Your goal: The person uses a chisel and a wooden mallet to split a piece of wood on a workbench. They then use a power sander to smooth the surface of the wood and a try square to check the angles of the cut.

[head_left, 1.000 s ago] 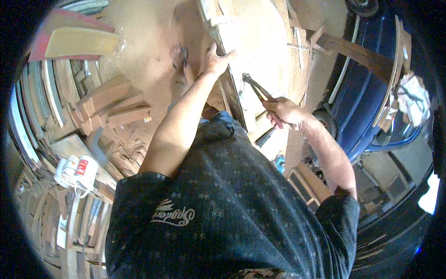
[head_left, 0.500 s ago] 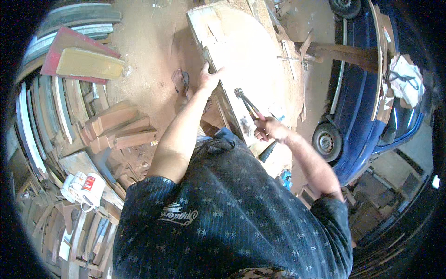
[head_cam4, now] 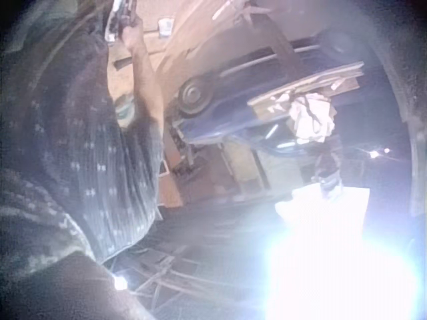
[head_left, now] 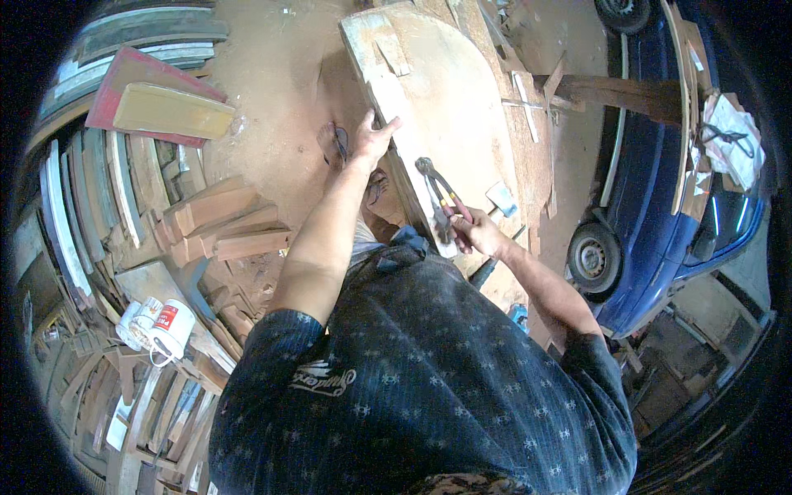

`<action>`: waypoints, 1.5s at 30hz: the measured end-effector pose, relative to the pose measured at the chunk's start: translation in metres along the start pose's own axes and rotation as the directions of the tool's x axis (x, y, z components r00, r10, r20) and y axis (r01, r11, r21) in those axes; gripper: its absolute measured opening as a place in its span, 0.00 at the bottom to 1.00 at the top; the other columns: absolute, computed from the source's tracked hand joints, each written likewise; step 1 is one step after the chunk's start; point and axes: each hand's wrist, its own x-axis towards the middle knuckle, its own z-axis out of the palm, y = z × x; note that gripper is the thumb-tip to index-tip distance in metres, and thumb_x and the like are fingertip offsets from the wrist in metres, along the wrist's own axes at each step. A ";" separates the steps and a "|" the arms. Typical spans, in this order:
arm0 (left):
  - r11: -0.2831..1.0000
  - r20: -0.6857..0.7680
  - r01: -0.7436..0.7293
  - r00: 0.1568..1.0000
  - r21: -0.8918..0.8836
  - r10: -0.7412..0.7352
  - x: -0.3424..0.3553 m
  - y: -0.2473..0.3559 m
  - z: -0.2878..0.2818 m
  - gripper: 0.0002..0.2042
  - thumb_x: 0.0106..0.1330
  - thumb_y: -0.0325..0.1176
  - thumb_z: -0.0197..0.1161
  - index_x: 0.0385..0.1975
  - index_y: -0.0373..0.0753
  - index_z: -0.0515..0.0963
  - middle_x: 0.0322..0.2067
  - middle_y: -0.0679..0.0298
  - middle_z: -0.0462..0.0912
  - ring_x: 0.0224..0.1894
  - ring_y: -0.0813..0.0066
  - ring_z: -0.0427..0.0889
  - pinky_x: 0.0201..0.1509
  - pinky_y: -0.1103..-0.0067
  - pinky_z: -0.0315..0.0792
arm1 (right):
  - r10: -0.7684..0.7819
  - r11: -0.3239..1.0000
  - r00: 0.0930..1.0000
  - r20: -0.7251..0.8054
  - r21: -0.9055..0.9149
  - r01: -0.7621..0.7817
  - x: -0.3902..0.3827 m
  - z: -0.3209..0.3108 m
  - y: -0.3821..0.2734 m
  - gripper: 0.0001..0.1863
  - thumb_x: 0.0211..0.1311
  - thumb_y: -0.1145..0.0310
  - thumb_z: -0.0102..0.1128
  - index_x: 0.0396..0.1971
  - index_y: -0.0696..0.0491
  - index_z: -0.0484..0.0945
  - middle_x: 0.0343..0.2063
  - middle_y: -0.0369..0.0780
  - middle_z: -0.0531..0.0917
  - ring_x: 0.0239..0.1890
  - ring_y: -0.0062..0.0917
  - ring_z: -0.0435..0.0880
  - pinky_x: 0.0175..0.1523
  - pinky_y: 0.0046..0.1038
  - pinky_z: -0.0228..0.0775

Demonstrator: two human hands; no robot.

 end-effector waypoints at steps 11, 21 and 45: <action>0.995 -0.050 -0.003 0.999 0.104 0.008 -0.001 0.020 0.005 0.52 0.53 0.52 0.79 0.71 0.26 0.58 0.65 0.41 0.71 0.69 0.54 0.70 0.72 0.69 0.64 | -0.445 0.577 0.876 -0.185 -0.807 0.123 -0.005 -0.022 -0.020 0.18 0.68 0.73 0.52 0.55 0.62 0.73 0.35 0.61 0.83 0.42 0.54 0.85 0.47 0.49 0.77; 0.950 -0.044 -0.131 0.988 0.284 0.149 -0.001 0.025 0.004 0.50 0.54 0.55 0.77 0.69 0.25 0.62 0.65 0.40 0.71 0.67 0.54 0.72 0.69 0.67 0.67 | -0.640 0.696 0.728 -0.247 -0.588 0.412 0.012 -0.029 0.064 0.22 0.66 0.77 0.53 0.61 0.58 0.73 0.46 0.57 0.83 0.50 0.54 0.81 0.59 0.43 0.71; 0.868 0.352 0.079 0.929 -0.490 0.114 -0.212 0.138 -0.023 0.19 0.75 0.35 0.60 0.62 0.35 0.72 0.42 0.70 0.81 0.44 0.78 0.81 0.52 0.75 0.78 | -0.532 0.839 0.585 -0.612 -0.475 0.266 -0.017 -0.025 0.148 0.23 0.72 0.69 0.49 0.65 0.58 0.70 0.60 0.55 0.76 0.61 0.49 0.76 0.65 0.41 0.68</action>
